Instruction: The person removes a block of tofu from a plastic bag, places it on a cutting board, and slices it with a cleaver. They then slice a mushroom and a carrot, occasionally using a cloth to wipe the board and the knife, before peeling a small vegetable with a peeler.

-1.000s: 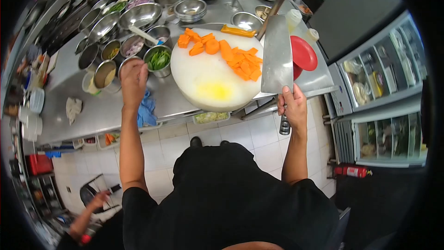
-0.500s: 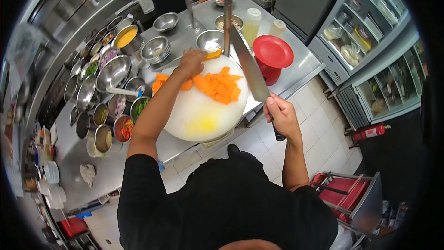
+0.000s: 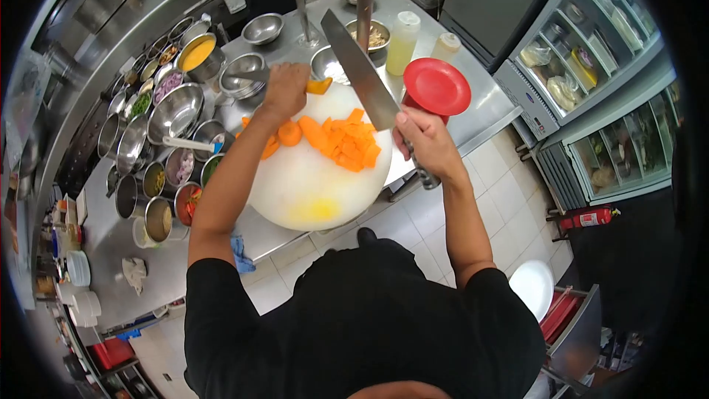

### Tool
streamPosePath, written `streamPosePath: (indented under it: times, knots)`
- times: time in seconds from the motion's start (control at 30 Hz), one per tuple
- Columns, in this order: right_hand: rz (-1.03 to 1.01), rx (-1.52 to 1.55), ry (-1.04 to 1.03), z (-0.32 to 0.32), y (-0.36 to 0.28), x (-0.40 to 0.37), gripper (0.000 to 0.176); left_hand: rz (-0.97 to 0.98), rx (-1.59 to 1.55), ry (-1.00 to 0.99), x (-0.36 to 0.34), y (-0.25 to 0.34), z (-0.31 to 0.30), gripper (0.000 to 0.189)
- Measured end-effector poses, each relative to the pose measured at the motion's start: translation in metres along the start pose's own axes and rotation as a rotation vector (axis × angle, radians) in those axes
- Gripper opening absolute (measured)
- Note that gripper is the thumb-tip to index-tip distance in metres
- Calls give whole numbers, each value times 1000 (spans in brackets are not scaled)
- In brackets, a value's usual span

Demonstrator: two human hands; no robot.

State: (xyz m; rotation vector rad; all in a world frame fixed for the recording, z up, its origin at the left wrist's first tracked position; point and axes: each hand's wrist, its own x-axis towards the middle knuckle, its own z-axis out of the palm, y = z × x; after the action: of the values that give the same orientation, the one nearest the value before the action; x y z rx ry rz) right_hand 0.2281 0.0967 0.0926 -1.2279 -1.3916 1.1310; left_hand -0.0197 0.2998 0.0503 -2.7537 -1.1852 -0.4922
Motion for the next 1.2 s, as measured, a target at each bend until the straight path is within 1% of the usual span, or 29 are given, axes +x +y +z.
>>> streamPosePath:
  times: [0.07,0.1,0.13,0.17,0.2,0.23,0.27,0.3,0.33,0.37,0.4,0.43,0.47,0.53,0.57,0.67,0.8,0.87,0.97,1.1,1.2]
  knots:
    - [9,10,-15,1,1,13,37,8,18,66,-9,-5,-30,28]
    - [33,3,-3,5,-5,20,38,-7,24,56,-17,-7,-45,28]
    - [57,-5,9,9,-9,27,38,17,10,35,-29,-9,-60,28]
    - [54,-49,-14,10,-8,35,33,43,-4,19,-40,-12,-72,28]
    - [51,-47,-28,10,-4,44,33,30,2,18,-52,-14,-82,28]
    - [54,-152,-50,11,4,55,31,5,-23,5,-68,-15,-91,28]
    - [58,-257,-71,12,9,63,40,-21,-49,-8,-83,-16,-100,28]
    - [60,-416,-74,14,10,71,43,-40,-84,-4,-98,-17,-109,30]
    - [55,-414,-85,15,26,85,43,-52,-78,-4,-111,-17,-115,30]
    - [-163,-527,-109,17,53,103,41,-68,-79,27,-123,-18,-120,29]
    - [-384,-636,-132,23,57,111,40,-85,-80,60,-134,-17,-125,29]
    - [-302,-732,-192,25,59,118,39,-59,-62,103,-144,-15,-130,27]
    - [-311,-735,-205,29,61,125,39,-73,-60,110,-152,-12,-135,27]
    - [-274,-908,-278,38,68,138,39,-108,-57,109,-168,-8,-142,32]
    - [-284,-939,-293,41,71,143,41,-112,-48,159,-174,-7,-142,32]
    - [-342,-916,-368,46,79,157,42,-182,-35,152,-190,1,-153,31]
    - [-361,-877,-398,48,98,174,39,-199,-37,197,-210,1,-155,31]
    - [-256,-918,-410,48,96,175,38,-212,-14,164,-219,3,-159,31]
    - [-249,-837,-459,44,103,180,37,-206,-49,176,-228,10,-164,28]
    - [-255,-878,-453,39,107,176,38,-227,-92,154,-239,19,-171,28]
    - [-246,-867,-461,33,107,173,35,-207,-121,185,-244,25,-176,29]
